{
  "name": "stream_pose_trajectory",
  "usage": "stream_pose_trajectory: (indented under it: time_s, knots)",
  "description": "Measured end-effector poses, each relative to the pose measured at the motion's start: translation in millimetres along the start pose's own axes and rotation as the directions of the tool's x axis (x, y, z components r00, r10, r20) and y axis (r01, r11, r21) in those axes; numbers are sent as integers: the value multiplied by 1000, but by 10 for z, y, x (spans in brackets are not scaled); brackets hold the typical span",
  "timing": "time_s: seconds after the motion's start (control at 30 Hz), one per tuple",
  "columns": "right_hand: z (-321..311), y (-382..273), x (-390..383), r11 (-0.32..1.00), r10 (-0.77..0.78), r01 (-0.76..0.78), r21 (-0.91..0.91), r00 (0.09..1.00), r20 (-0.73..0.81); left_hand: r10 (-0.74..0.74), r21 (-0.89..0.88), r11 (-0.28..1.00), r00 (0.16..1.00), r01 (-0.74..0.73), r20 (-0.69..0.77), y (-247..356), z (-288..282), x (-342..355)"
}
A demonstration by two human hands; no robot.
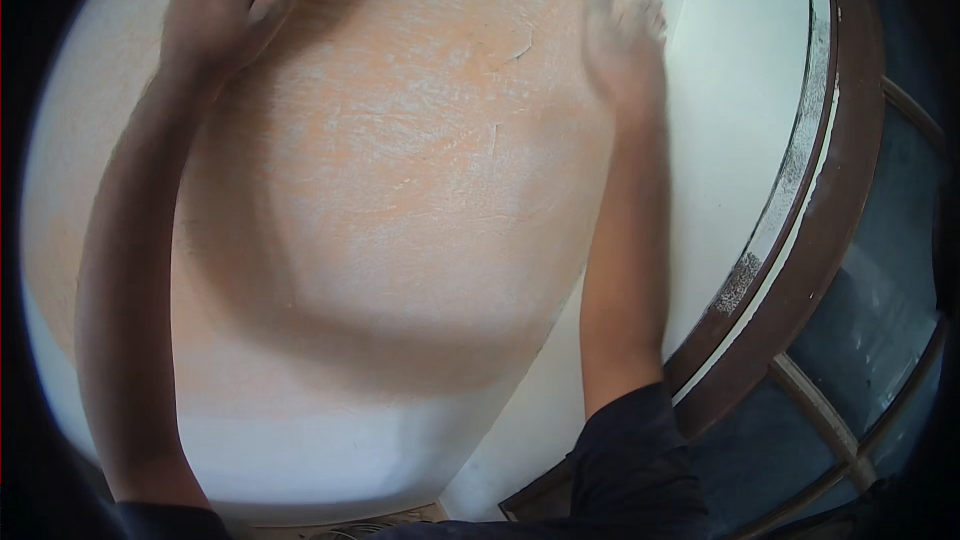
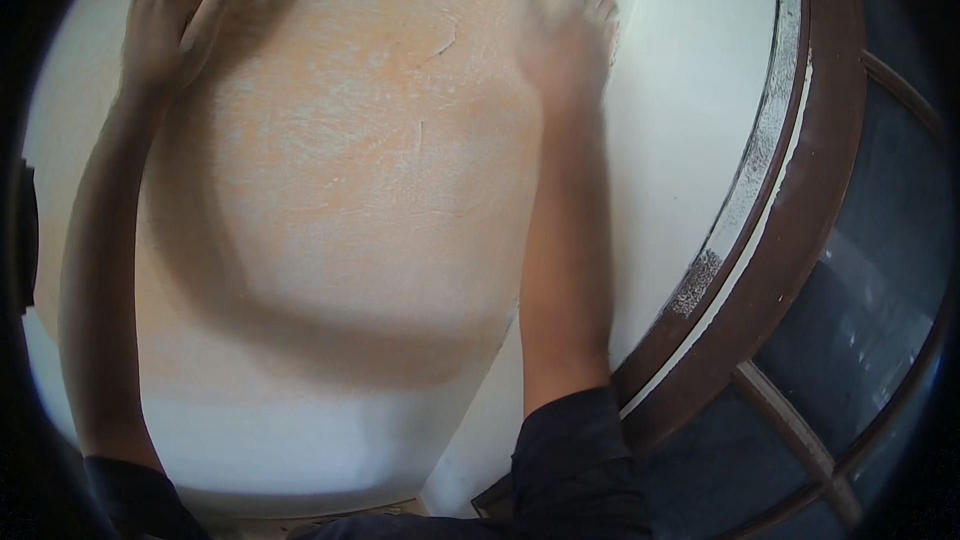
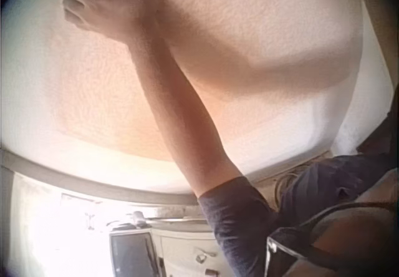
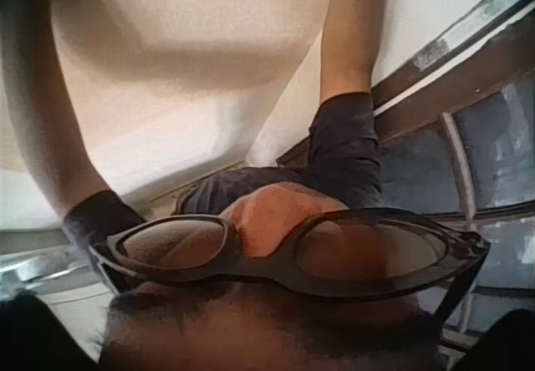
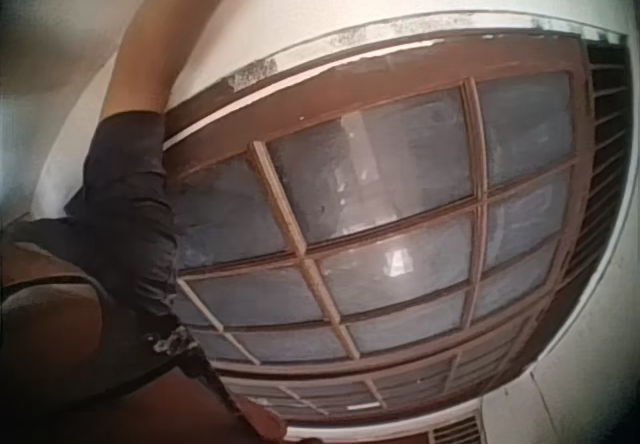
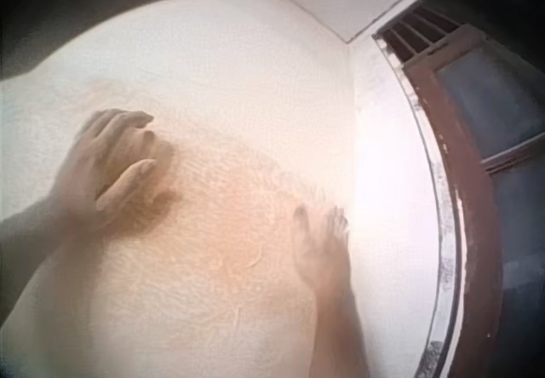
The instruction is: The person sands a wall with a piece of sandpaper.
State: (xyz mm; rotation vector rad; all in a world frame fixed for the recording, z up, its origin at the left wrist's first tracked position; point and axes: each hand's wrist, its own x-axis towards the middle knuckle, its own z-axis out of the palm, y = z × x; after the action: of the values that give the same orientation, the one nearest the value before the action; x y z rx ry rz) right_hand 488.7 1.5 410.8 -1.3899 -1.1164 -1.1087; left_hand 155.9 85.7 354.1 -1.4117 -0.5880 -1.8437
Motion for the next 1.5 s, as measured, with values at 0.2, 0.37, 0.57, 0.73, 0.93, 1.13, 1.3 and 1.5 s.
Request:
stream_pose_trajectory:
  time_s: [0.2,0.37,0.57,0.73,0.93,1.13,1.3,1.5]
  knots:
    - [101,164,-1084,958,-284,279,-62,954,-92,-5,-126,992,1000,8,25,43,-76,84]
    - [-104,76,194,997,-76,74,-22,994,-76,-22,-87,996,998,17,-58,-70,-112,-66]
    - [-66,534,-152,976,-211,205,-78,974,-78,80,-177,980,994,-91,-70,-310,105,28]
    - [-81,665,-271,950,-312,309,-47,945,-96,62,-175,982,998,-65,-25,30,-136,23]
    - [-245,513,200,972,-182,181,151,983,-6,-22,-443,892,987,90,158,-308,64,-8]
    - [-60,294,-1716,974,-224,223,-45,975,-18,55,-83,995,996,-60,-64,-81,-145,42]
    - [81,142,-2241,971,-224,221,89,974,23,240,-265,935,971,-234,-10,-251,48,-12]
    - [-26,-54,-954,980,-152,160,114,985,-76,274,-43,960,961,-275,-33,-194,33,70]
